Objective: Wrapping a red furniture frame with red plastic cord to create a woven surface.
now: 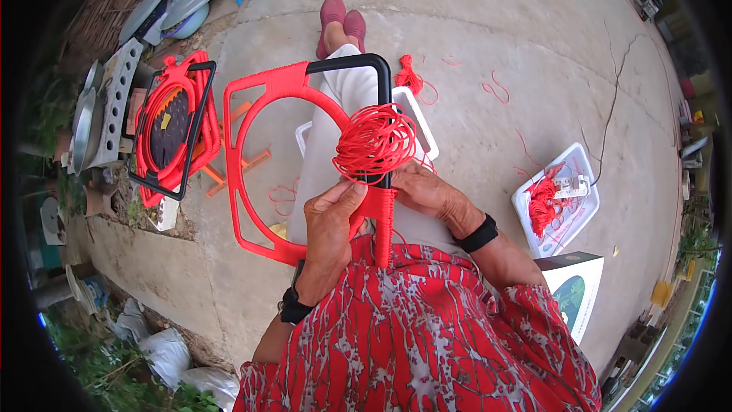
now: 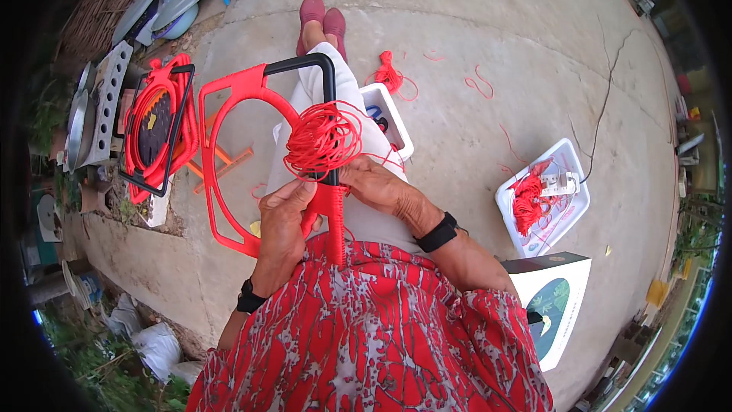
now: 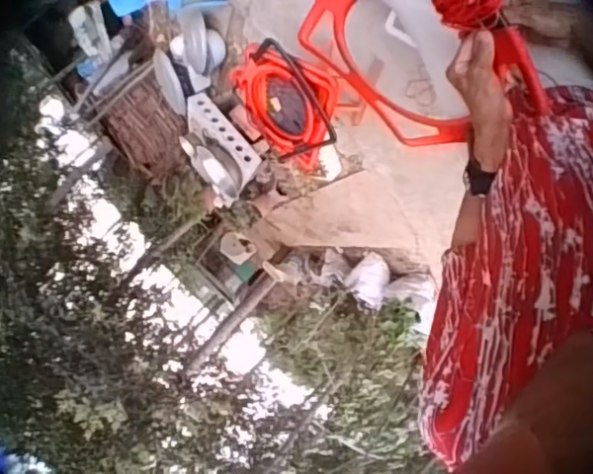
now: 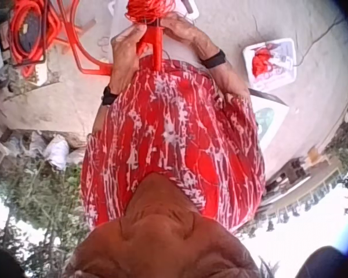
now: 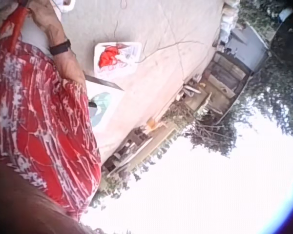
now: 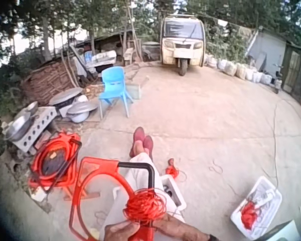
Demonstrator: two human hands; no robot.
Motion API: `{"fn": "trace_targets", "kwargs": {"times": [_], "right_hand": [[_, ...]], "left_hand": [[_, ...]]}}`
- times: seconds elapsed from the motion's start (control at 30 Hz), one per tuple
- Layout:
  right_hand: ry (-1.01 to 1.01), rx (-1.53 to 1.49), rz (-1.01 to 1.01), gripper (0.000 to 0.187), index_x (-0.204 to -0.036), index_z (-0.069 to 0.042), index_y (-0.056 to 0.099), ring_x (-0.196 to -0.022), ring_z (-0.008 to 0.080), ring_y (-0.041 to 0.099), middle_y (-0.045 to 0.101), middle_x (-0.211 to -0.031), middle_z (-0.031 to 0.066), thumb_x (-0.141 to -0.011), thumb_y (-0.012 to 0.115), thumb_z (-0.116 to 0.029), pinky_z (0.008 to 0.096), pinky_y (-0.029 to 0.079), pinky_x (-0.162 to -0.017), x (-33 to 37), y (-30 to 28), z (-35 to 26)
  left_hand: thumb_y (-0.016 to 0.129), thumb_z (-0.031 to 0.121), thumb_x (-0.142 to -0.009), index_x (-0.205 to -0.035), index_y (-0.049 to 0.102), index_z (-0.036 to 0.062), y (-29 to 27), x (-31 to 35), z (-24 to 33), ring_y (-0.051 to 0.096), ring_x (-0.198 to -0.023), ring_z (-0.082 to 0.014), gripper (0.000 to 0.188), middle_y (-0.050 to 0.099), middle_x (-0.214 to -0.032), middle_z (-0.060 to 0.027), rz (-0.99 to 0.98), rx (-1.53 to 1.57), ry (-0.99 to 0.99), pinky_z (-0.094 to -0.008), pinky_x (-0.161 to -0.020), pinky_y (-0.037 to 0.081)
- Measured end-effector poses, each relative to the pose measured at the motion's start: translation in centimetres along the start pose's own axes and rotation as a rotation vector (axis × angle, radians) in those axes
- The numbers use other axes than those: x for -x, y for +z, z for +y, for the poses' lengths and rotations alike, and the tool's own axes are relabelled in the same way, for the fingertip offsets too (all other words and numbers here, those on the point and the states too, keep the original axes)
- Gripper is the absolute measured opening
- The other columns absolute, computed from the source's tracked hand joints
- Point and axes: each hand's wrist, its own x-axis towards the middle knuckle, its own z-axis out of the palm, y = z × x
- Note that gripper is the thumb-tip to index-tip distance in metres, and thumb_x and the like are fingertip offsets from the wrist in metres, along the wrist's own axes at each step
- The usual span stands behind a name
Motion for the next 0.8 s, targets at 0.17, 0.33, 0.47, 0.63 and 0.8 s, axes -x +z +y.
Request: {"fn": "trace_targets", "kwargs": {"times": [0.17,0.33,0.47,0.63,0.8], "right_hand": [[0.006,0.147,-0.093,0.023,-0.102,-0.004,0.066,-0.076,0.0090,0.058,0.064,-0.084,-0.0004,-0.093,0.058,-0.024,0.0252,0.047,-0.070,-1.1,-4.0,1.5],[-0.083,0.611,0.170,0.018,-0.098,-0.001,0.066,-0.077,0.0123,0.061,0.065,-0.086,0.0053,-0.090,0.059,-0.015,0.0269,0.049,-0.071,1.1,-2.9,-2.9],[-0.109,1.030,0.124,0.017,-0.098,-0.002,0.066,-0.084,0.0158,0.063,0.066,-0.096,0.0086,-0.081,0.066,-0.005,0.0282,0.050,-0.074,5.0,-1.9,-6.8],[-0.409,0.947,0.166,0.009,-0.085,-0.003,0.062,-0.089,0.0191,0.062,0.063,-0.106,0.0110,-0.079,0.068,-0.007,0.0346,0.049,-0.081,7.2,-0.1,-10.6],[-0.495,-0.283,-0.186,0.029,-0.090,-0.012,0.044,-0.049,0.0081,0.037,0.042,-0.057,-0.0034,-0.085,0.062,-0.034,0.0251,0.033,-0.047,10.5,-2.2,-12.0]], "left_hand": [[0.064,0.013,-0.091,-0.103,0.068,-0.0025,0.3,0.0,-0.2,0.046,-0.046,-0.0063,0.020,0.062,-0.070,-0.0027,0.014,0.012,0.023,-0.0222,-0.042,0.036],[0.066,0.015,-0.089,-0.100,0.068,-0.0041,-0.5,-0.6,-0.2,0.048,-0.046,-0.0080,0.022,0.062,-0.068,-0.0044,0.018,0.013,0.019,-0.0222,-0.041,0.036],[0.067,0.015,-0.089,-0.099,0.067,-0.0058,-0.9,-0.9,-0.4,0.049,-0.046,-0.0082,0.023,0.063,-0.068,-0.0055,0.034,0.017,-0.013,-0.0221,-0.041,0.036],[0.066,0.015,-0.090,-0.101,0.066,-0.0076,-0.1,-0.9,-0.1,0.050,-0.046,-0.0093,0.025,0.063,-0.069,-0.0068,0.044,0.018,-0.068,-0.0225,-0.041,0.037],[0.065,0.017,-0.090,-0.100,0.066,-0.0068,-1.0,-1.3,-0.7,0.051,-0.048,-0.0107,0.026,0.064,-0.071,-0.0080,0.043,0.037,-0.051,-0.0231,-0.044,0.040]]}}
